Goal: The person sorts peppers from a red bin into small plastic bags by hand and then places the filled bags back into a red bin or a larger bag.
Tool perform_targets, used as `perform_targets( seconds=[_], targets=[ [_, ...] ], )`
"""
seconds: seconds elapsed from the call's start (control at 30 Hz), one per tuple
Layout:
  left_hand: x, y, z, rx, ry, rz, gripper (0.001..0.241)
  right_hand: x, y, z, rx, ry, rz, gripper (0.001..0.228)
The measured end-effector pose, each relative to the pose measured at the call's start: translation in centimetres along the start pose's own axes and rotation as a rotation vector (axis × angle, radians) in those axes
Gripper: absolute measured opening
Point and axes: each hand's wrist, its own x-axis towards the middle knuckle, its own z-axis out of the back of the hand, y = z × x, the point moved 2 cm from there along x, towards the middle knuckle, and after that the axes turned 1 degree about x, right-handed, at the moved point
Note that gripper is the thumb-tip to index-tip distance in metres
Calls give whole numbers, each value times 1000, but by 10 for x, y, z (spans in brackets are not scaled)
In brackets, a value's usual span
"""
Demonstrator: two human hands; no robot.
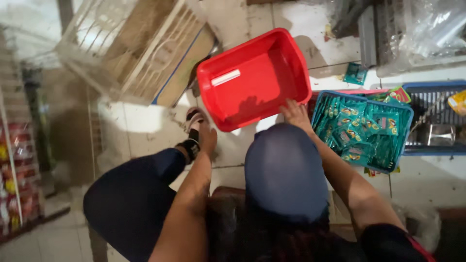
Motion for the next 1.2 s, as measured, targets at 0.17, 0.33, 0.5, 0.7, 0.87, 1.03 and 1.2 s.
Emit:
perform_targets(
  seconds=[0.17,0.33,0.5,0.7,0.87,1.03,1.2],
  targets=[
    [8,-15,62,34,-153,-70,47,-9,38,-28,-189,-95,179,63],
    [7,17,111,-174,-185,40,46,-9,48,-18,-142,145,112,58],
    [-14,4,204,13,-507,-255,58,23,70,-14,-105,293,-3,54],
    [24,-38,298,165,-561,-465,97,66,55,-3,-149,465,-212,50],
    [72,-56,312,349,-430,-552,82,118,1,23,-266,557,-439,47],
    [117,-50,285,520,-326,-446,35,190,-3,47,-252,426,-235,51],
    [166,-48,279,570,-569,-550,45,276,87,105,9,421,67,47]
  ],
)
